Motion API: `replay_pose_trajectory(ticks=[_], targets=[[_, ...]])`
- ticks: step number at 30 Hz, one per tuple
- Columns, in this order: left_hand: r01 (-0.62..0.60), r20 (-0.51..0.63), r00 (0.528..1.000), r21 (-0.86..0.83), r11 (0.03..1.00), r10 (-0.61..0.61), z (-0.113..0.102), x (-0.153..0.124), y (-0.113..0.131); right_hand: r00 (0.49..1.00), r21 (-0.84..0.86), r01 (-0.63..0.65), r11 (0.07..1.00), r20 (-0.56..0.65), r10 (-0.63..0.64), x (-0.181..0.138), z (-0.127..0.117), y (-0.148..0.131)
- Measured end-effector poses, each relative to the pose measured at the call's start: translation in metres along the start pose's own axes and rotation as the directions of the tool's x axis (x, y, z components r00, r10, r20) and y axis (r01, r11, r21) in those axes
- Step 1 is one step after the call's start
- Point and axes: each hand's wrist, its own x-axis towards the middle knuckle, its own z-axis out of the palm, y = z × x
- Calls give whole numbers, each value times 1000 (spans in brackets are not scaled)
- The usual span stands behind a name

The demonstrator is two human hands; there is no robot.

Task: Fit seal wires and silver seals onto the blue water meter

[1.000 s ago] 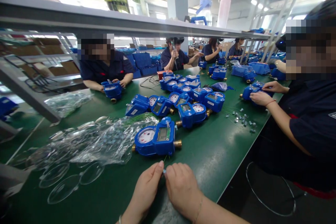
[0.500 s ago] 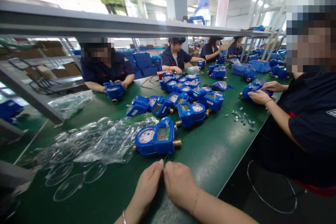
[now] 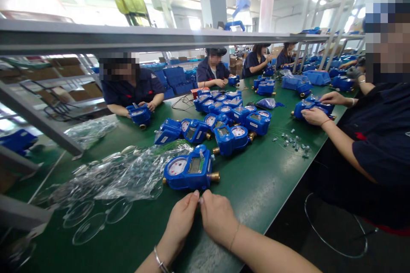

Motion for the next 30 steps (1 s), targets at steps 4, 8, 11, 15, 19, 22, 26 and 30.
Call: replay_pose_trajectory(ticks=[4, 8, 11, 15, 19, 22, 26, 30], targets=[[-13, -5, 1000, 54, 998, 13, 2, -1, -4, 980, 149, -193, 970, 80, 183, 8, 9, 3], [-30, -18, 999, 99, 995, 32, 2, 0, -7, 938, 214, -306, 927, 237, 255, 17, 10, 6], [-46, -19, 999, 115, 992, 48, 0, 0, -6, 933, 200, -296, 934, 268, 239, 18, 7, 6], [-55, -6, 998, 101, 993, 56, -2, 0, -4, 987, 138, -145, 980, 86, 134, 7, 3, 2], [-44, -9, 999, 88, 995, 45, 0, 1, -4, 999, 61, -39, 997, -22, 40, -4, 2, -1], [-39, -18, 999, 101, 994, 40, 3, 2, -6, 997, 67, -64, 996, -31, 66, 0, 3, 0], [-43, -17, 999, 133, 990, 45, 4, 3, -8, 977, 152, -205, 967, 84, 194, 14, 9, 4], [-35, -23, 999, 153, 988, 39, 3, 3, -6, 956, 200, -281, 939, 143, 256, 16, 13, 2]])
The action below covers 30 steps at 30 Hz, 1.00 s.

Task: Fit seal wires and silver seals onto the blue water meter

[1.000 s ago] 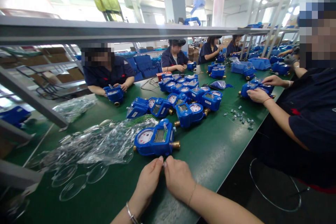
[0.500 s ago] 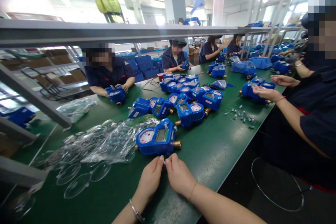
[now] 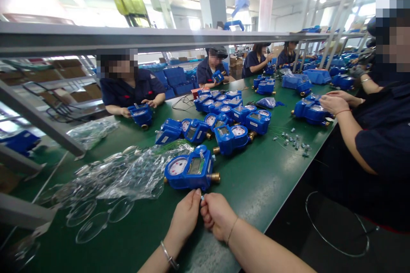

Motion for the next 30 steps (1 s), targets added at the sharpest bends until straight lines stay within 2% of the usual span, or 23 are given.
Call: replay_pose_trajectory(ticks=[2, 5, 8, 11, 13, 15, 18, 21, 24, 27, 30], targets=[[0, -1, 1000, -1, 1000, 0, -1, 0, 1, 998, -11, 30, 1000, -52, -30, -7, 0, -1], [-1, -2, 1000, -14, 1000, 1, 0, 2, 1, 981, -77, 130, 989, -138, -139, -19, -2, -1], [9, -5, 1000, -24, 1000, -10, 3, 3, -1, 962, -115, 192, 975, -173, -210, -24, -5, 1], [20, -8, 1000, -20, 1000, -20, 5, 3, -2, 965, -67, 189, 980, -171, -197, -22, -7, 3], [16, -12, 1000, -17, 1000, -17, 6, 2, -2, 977, 9, 147, 989, -155, -144, -17, -6, 3], [13, -22, 1000, -14, 1000, -14, 7, 1, 0, 993, 115, 66, 991, -105, -54, -11, -6, 2], [21, -50, 999, -10, 1000, -21, 9, 0, 3, 994, 263, -91, 961, 79, 73, -2, -6, -3], [28, -91, 995, -3, 1000, -29, 10, -2, 4, 962, 331, -191, 924, 251, 109, 6, -9, -8], [22, -122, 992, 3, 1000, -21, 9, -4, 3, 946, 332, -213, 919, 307, 108, 10, -9, -10], [-2, -127, 992, -6, 1000, 1, 8, -5, 0, 967, 274, -161, 948, 237, 96, 7, -4, -7], [-19, -113, 993, -32, 999, 15, 7, -6, -3, 999, 142, -34, 989, 30, 30, -4, 1, -3]])
